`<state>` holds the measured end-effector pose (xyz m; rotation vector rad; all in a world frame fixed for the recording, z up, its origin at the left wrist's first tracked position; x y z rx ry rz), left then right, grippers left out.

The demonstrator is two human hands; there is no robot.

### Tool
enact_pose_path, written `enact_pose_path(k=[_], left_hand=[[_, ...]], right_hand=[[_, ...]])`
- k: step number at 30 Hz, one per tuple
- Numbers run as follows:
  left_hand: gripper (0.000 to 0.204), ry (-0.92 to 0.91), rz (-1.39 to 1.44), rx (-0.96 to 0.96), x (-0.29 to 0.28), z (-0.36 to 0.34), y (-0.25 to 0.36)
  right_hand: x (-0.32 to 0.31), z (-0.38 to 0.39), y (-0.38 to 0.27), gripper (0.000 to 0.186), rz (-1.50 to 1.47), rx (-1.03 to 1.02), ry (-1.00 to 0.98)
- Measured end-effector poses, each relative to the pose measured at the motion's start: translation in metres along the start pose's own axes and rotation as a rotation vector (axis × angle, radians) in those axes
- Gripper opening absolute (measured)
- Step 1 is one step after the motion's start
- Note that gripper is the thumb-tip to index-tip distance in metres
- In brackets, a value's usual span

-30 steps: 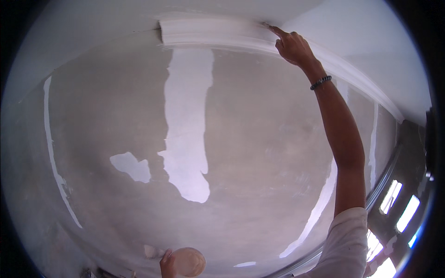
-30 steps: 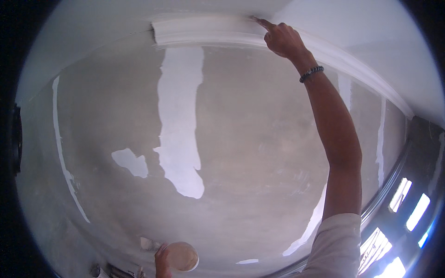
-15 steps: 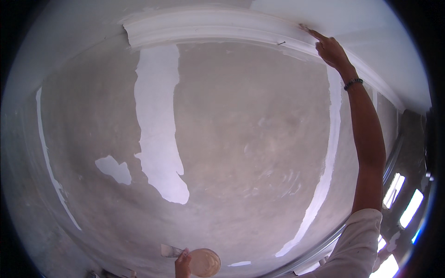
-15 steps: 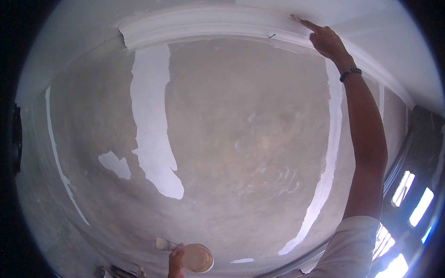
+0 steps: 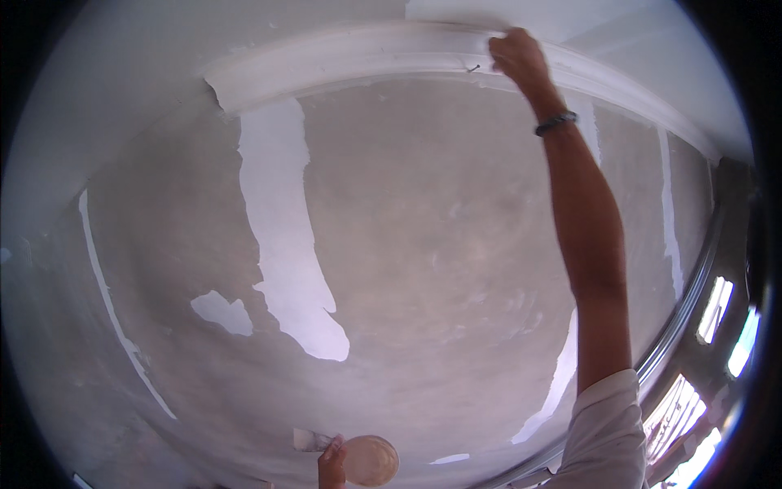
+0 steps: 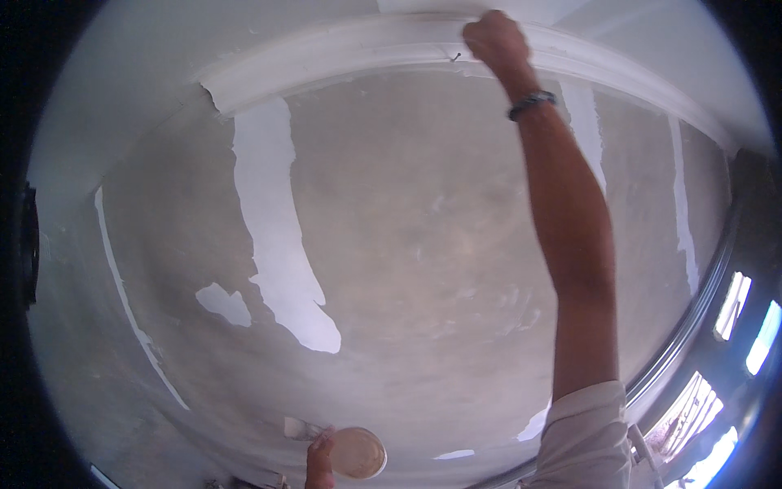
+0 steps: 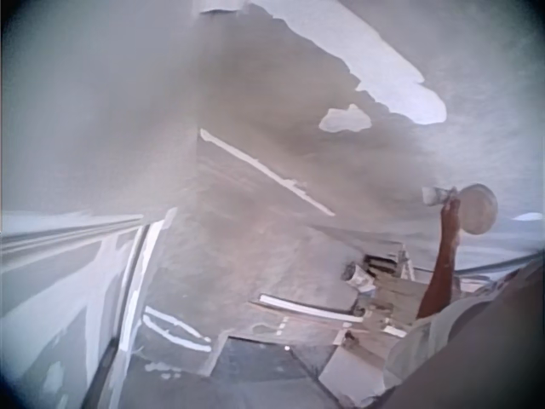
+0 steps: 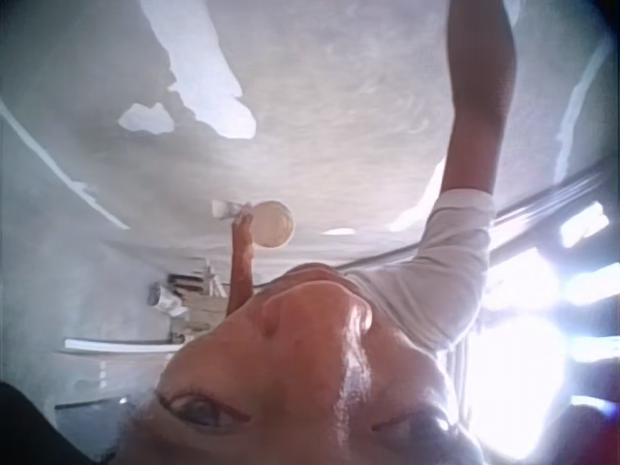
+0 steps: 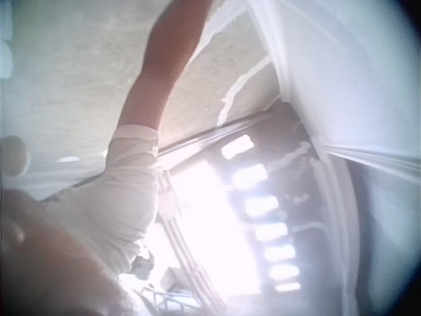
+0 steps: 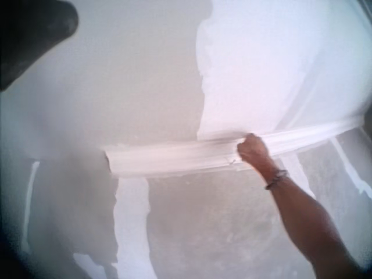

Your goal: The person applies plaster or joint compound to the edge of ceiling crown molding using a metal scraper, repeatedly loading the scraper from a small tub and smoothing the material into the gap between the molding and the ceiling.

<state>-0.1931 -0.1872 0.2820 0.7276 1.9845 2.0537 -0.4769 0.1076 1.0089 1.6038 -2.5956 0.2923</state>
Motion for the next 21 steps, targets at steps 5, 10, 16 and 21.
enact_pose_path(k=[5,10,16,21], left_hand=[[0.043,0.075,-0.03,-0.016,-0.033,0.011,0.0],[0.043,0.105,-0.008,-0.042,-0.044,0.012,0.003],[0.043,0.104,-0.071,-0.02,-0.034,0.025,0.026],[0.042,0.098,-0.048,-0.034,-0.027,0.028,0.008]], right_hand=[[0.053,0.033,-0.116,0.031,0.09,0.081,-0.053],[0.085,0.058,-0.186,0.034,0.102,-0.11,-0.315],[0.058,0.041,-0.169,0.05,0.192,-0.522,-0.157],[0.006,0.012,-0.047,0.05,0.219,-0.5,-0.321]])
Point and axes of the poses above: each hand's wrist, its own z-axis away from the middle knuckle, its own x-axis out of the palm, y = z × x, the point moved 10 cm from there along -z, towards the middle knuckle, and after that the axes turned 9 degrees about y, right-handed, at the moved point
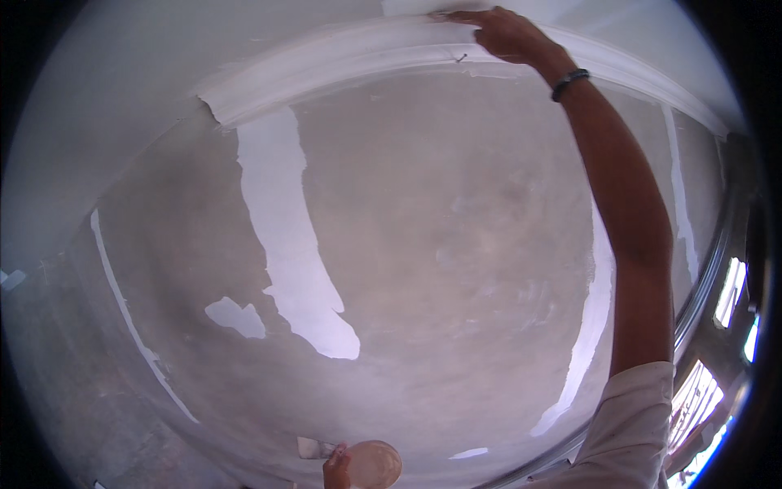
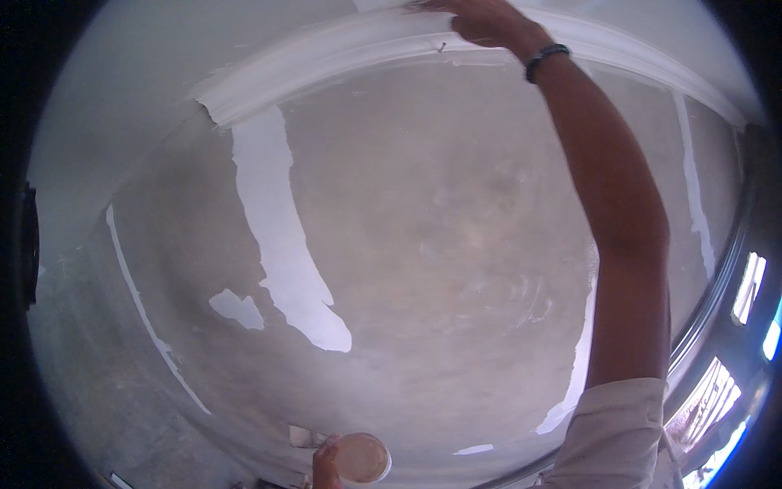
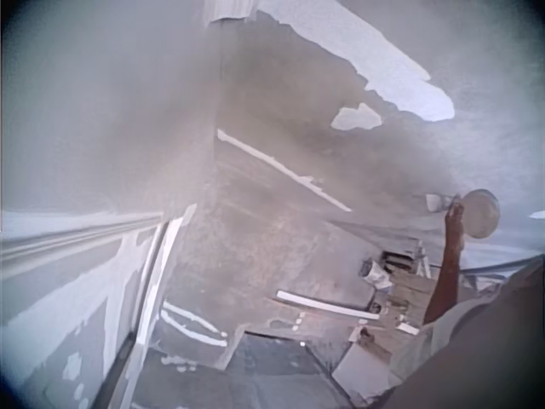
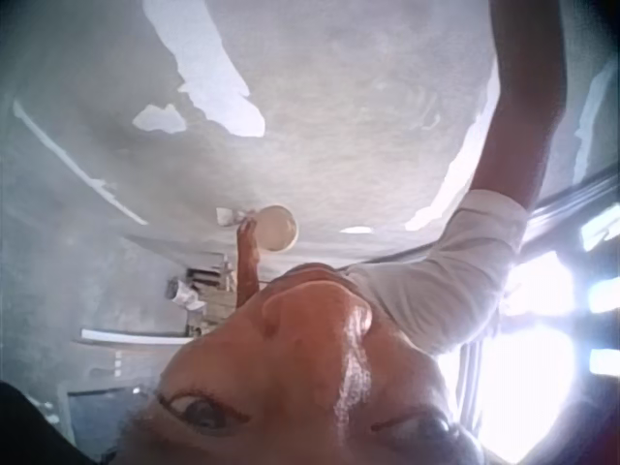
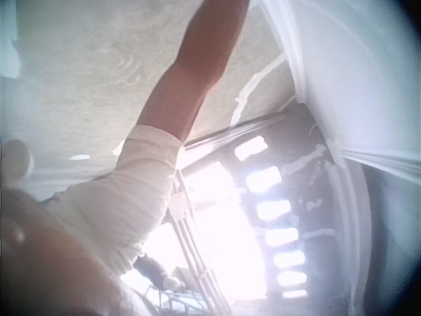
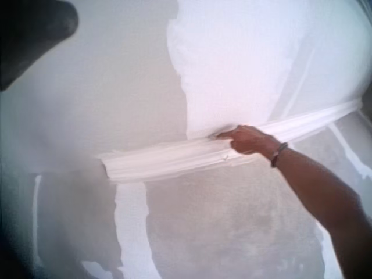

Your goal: The person applies plaster or joint compound to the edge of ceiling crown molding using a metal scraper, repeatedly loading the scraper from a small tub and smoothing the material into the gap between the molding and the ceiling.

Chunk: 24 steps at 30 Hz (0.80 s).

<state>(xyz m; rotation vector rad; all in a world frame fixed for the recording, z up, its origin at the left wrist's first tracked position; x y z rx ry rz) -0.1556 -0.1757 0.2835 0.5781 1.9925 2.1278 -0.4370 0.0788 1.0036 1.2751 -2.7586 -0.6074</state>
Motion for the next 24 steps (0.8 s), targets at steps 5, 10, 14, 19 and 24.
enact_pose_path(k=[5,10,14,19,24], left_hand=[[0.041,-0.07,0.019,0.061,0.042,-0.005,-0.003],[0.042,-0.113,0.006,-0.041,0.076,0.008,-0.018],[0.042,-0.093,-0.051,0.006,0.09,0.024,-0.018],[0.044,-0.122,-0.043,-0.006,0.123,0.044,-0.009],[0.046,-0.091,-0.034,-0.063,0.115,0.053,-0.027]], right_hand=[[-0.015,0.042,0.154,0.056,0.174,0.111,0.012],[-0.052,0.099,0.23,0.054,0.209,0.348,0.066],[-0.067,0.112,0.222,0.053,0.284,0.497,0.149],[-0.065,0.105,0.28,0.055,0.325,0.605,0.369],[-0.025,0.059,0.15,0.023,-0.088,0.664,0.258]])
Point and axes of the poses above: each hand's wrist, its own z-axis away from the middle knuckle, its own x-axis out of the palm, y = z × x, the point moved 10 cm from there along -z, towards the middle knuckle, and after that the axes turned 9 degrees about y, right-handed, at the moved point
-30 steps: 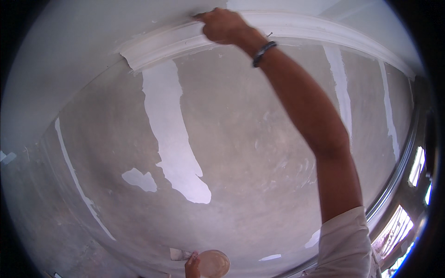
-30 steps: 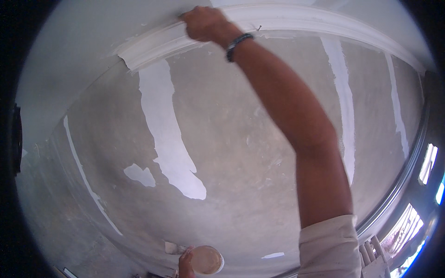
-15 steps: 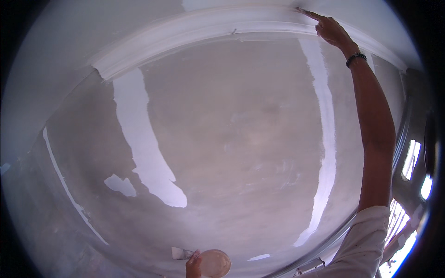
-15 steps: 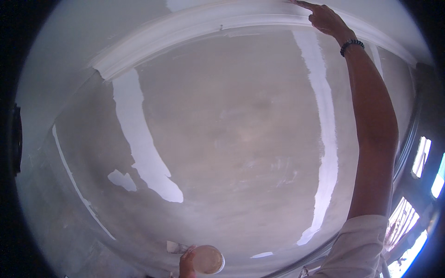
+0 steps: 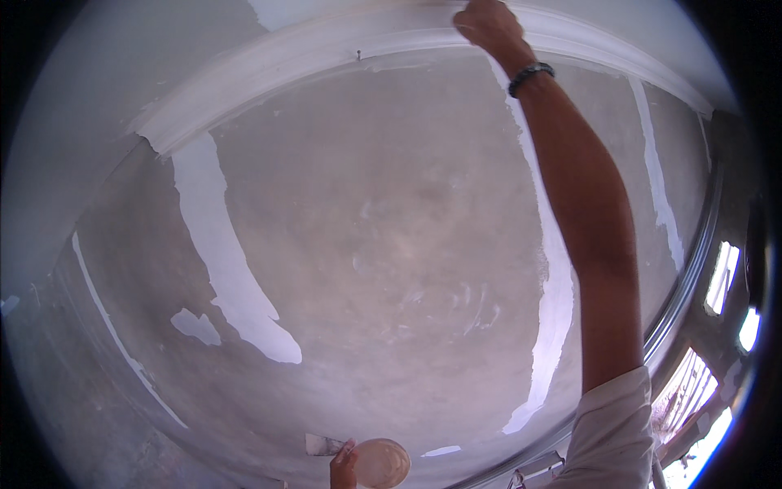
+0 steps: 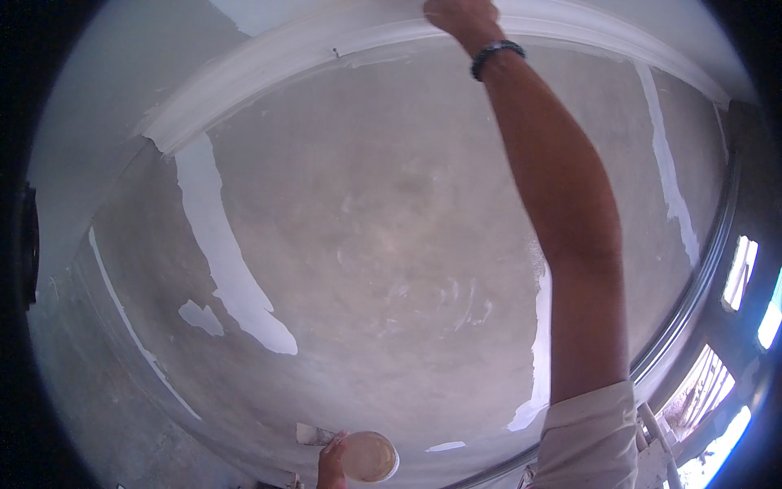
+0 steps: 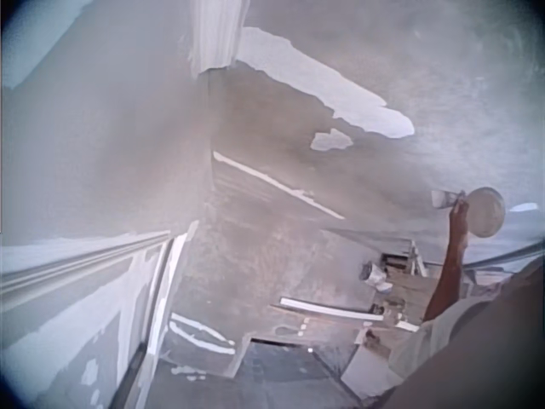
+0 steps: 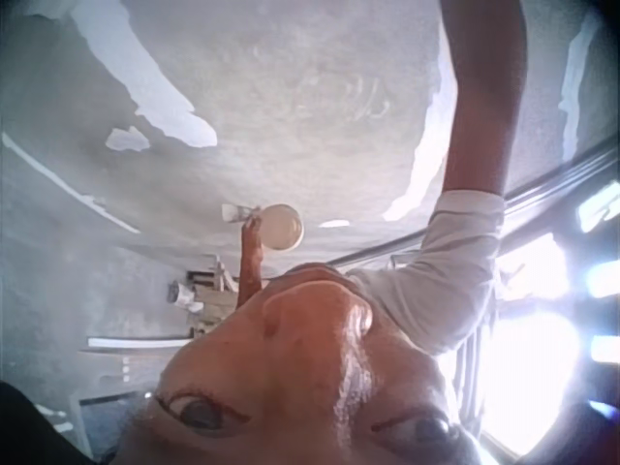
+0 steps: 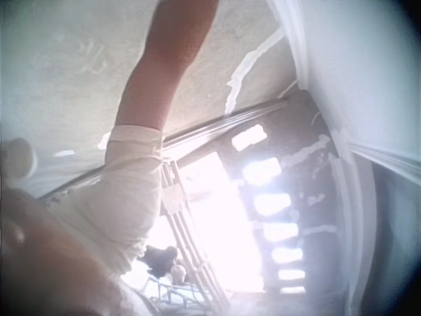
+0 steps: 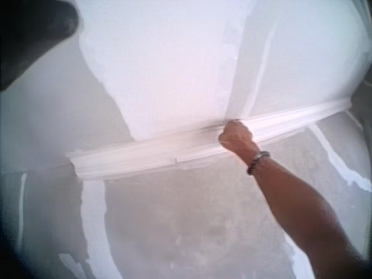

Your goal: The person applies plaster or joint compound to the edge of ceiling crown molding using a metal scraper, repeatedly loading the scraper from a small tub and smoothing the material into the gap between the molding and the ceiling.

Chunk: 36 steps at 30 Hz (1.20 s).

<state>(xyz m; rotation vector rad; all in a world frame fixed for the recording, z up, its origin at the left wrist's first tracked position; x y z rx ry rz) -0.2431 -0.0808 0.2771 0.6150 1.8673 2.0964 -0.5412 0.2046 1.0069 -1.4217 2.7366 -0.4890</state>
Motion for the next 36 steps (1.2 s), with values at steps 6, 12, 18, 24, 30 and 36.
enact_pose_path(k=[6,12,18,24,30,36], left_hand=[[0.044,0.003,0.011,0.132,0.004,-0.019,0.037],[0.045,0.079,-0.073,0.121,-0.017,-0.03,0.084],[0.054,-0.001,-0.206,0.441,0.019,-0.036,0.198],[0.054,0.062,-0.312,0.53,0.011,-0.03,0.224],[0.054,0.118,-0.482,0.631,0.02,-0.032,0.224],[0.056,0.153,-0.589,0.682,0.031,-0.028,0.229]], right_hand=[[0.019,0.044,-0.077,0.051,0.083,-0.283,-0.153],[0.011,0.258,-0.16,0.035,-0.568,-0.584,-0.717],[-0.039,0.453,-0.136,0.036,-0.526,-0.56,-1.584],[-0.015,0.563,-0.131,0.054,-0.491,-0.339,-2.03],[-0.005,0.61,-0.13,0.064,-0.556,0.197,-2.264],[-0.001,0.649,-0.118,0.062,-0.642,0.564,-2.394]])
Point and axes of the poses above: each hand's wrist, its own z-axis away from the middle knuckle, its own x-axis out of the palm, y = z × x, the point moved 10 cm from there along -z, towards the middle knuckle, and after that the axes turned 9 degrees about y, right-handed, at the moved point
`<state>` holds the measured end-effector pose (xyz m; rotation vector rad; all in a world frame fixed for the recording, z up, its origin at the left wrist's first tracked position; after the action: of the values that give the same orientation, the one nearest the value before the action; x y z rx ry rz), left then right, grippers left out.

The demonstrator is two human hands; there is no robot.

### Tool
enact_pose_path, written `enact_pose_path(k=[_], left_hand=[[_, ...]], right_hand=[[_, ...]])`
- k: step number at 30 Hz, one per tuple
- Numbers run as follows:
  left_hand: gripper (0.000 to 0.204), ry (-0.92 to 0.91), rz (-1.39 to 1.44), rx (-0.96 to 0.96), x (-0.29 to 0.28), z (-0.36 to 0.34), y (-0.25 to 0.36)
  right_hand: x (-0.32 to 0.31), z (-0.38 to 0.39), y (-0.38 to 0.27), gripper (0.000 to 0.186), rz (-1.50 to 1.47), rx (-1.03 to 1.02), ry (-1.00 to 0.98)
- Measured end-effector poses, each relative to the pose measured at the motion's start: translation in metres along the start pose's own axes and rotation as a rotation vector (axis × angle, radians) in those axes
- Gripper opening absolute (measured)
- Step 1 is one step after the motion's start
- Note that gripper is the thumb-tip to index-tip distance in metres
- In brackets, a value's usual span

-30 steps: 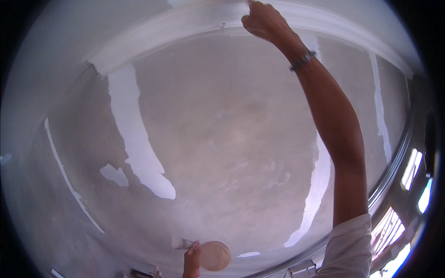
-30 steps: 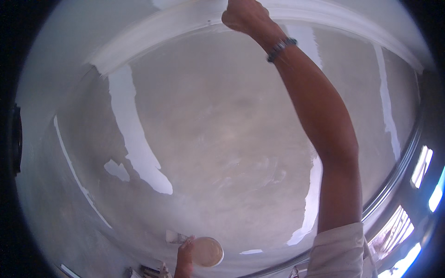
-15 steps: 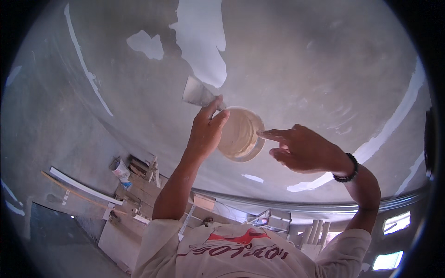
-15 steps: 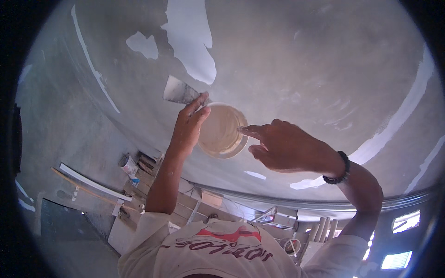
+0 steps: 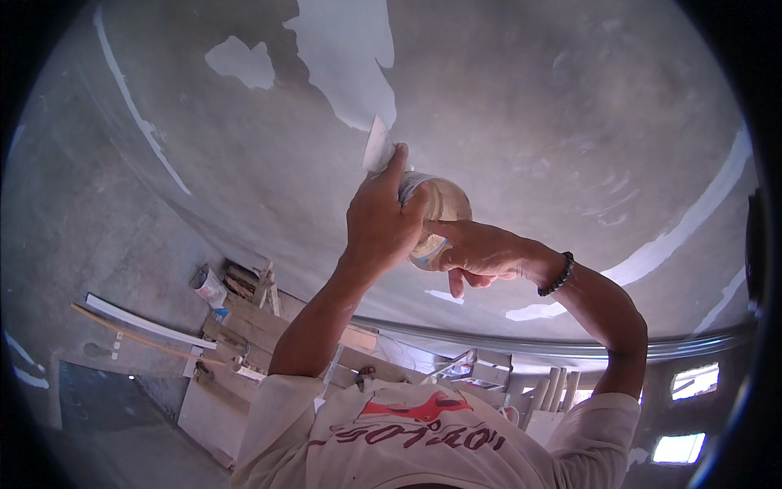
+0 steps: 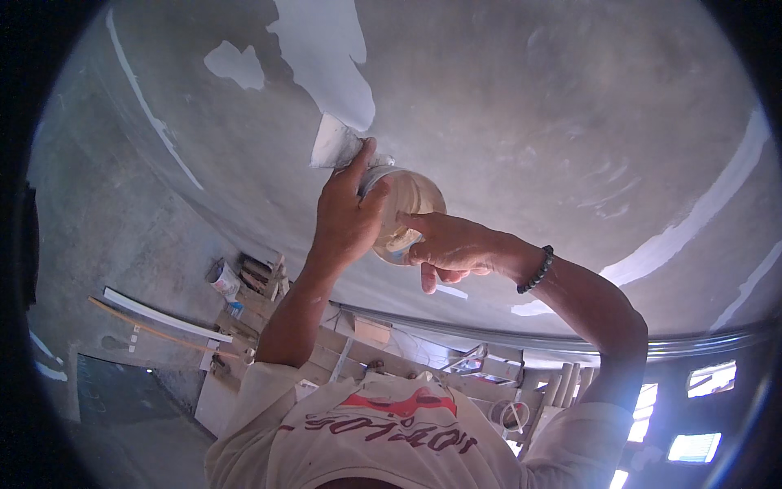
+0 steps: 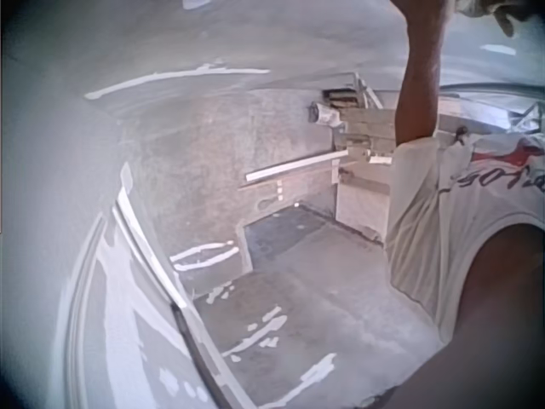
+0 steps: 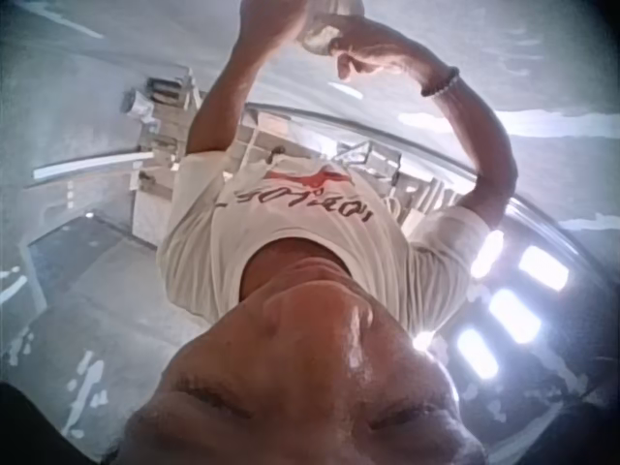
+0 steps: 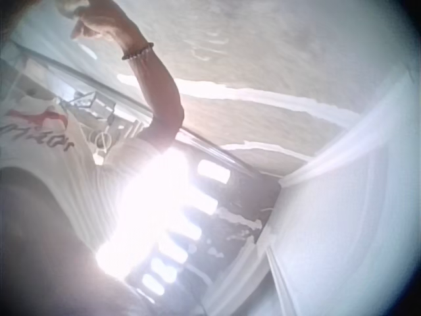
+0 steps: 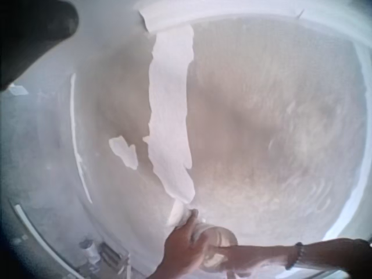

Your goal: The person applies plaster or joint compound to the edge of ceiling crown molding using a metal scraper, repeatedly loading the scraper from a small tub and smoothing the material into the gap between the molding and the ceiling.

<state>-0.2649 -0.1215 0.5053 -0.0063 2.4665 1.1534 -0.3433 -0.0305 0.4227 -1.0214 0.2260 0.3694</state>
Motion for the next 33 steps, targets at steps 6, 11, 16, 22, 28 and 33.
enact_pose_path(k=[6,11,16,22,28,33], left_hand=[[0.058,-0.046,-0.088,0.019,0.007,0.001,0.004],[0.056,-0.007,0.063,-0.013,0.006,-0.002,-0.01],[0.053,-0.033,0.349,-0.155,0.001,-0.013,-0.021],[0.052,-0.026,0.639,-0.306,-0.009,-0.025,-0.032],[0.052,-0.065,0.885,-0.4,0.013,-0.03,-0.036],[0.054,-0.052,0.845,-0.32,-0.011,-0.058,0.011]], right_hand=[[0.01,-0.004,0.005,0.057,-0.284,0.028,-0.108],[0.003,0.012,-0.004,0.048,-0.583,-0.098,-0.095],[-0.01,0.041,-0.025,0.048,-0.91,-0.372,-0.127],[-0.087,0.124,-0.133,0.056,-0.872,-1.043,-0.013],[-0.123,0.178,-0.224,0.055,-0.82,-1.278,-0.093],[-0.084,0.148,-0.197,0.052,-0.736,-1.062,-0.002]])
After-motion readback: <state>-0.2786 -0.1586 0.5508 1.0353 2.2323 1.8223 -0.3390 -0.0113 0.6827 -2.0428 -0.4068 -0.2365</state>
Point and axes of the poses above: each hand's wrist, its own z-axis away from the middle knuckle, its own x-axis out of the palm, y = z × x, the point moved 10 cm from there along -z, towards the middle knuckle, and after that the axes turned 9 degrees about y, right-handed, at the moved point
